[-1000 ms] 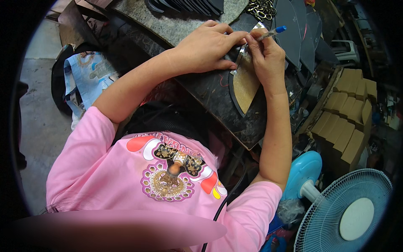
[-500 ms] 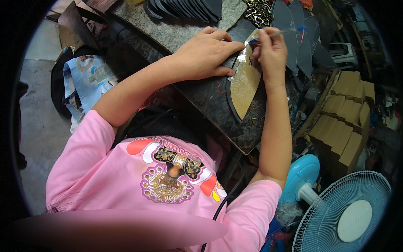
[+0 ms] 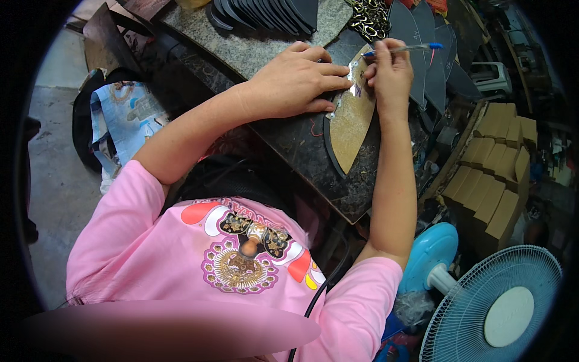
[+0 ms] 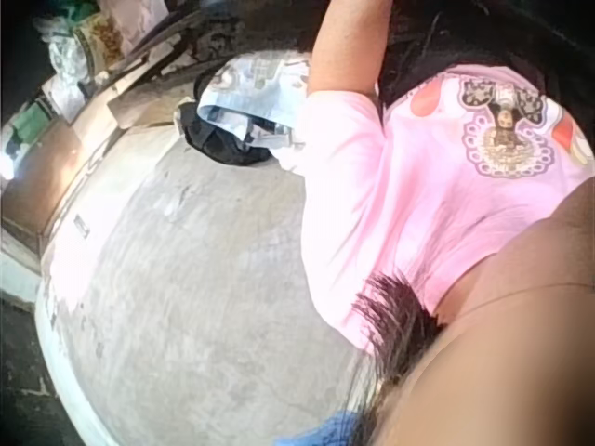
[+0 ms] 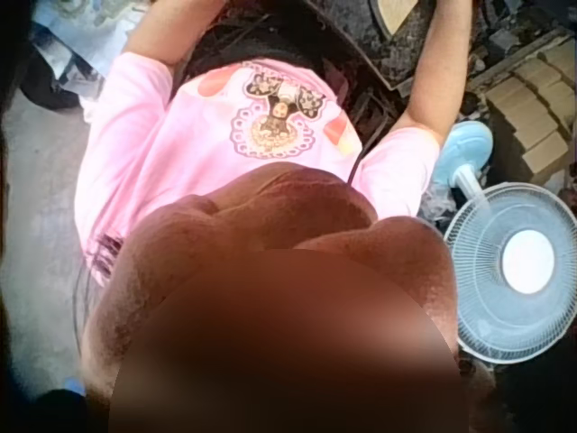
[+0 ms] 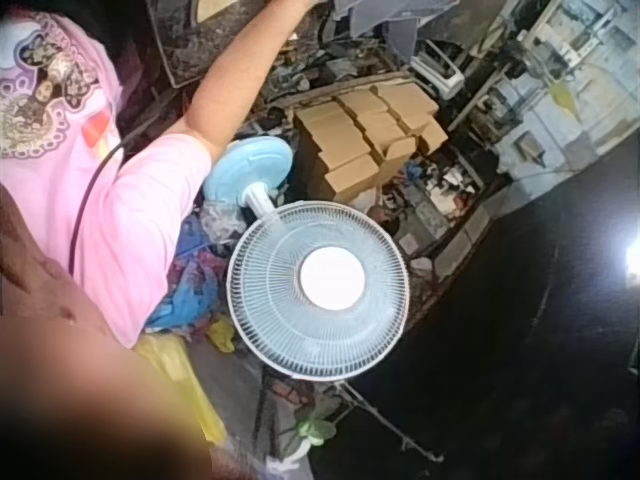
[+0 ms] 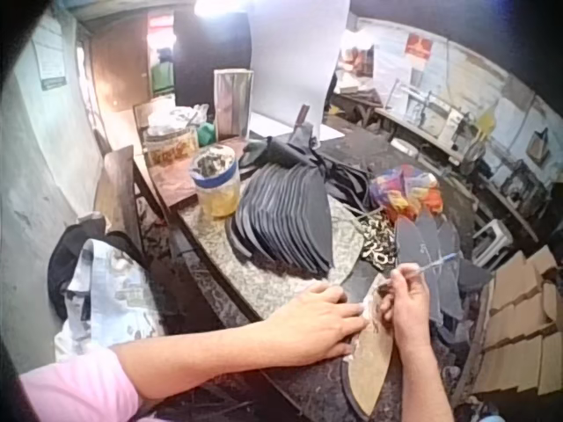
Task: The person repeatedly marks a tan shoe-shaped template with a blue pen while holding it steady with the other hand. They occasionally lift and reposition the template on the workbench. The task continues without a visible final state or destination for the marked items.
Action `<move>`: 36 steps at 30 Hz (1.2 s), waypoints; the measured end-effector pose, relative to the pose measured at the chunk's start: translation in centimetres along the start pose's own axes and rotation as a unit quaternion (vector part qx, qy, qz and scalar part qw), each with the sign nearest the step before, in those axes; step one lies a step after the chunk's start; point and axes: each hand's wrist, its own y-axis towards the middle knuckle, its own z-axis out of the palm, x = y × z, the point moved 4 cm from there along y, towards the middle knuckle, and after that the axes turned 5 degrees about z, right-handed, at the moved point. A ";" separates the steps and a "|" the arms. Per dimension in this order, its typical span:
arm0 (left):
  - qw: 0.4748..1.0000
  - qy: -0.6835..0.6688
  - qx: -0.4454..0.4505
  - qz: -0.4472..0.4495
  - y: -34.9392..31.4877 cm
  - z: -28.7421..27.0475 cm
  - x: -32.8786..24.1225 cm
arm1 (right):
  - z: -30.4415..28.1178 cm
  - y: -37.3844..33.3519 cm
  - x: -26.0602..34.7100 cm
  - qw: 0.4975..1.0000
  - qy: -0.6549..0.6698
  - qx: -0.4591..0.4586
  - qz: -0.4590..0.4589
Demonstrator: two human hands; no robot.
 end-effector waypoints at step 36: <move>0.999 0.031 0.024 -0.007 0.1 -0.1 -0.7 | -2.9 -4.6 4.2 0.923 -0.283 -0.065 -0.252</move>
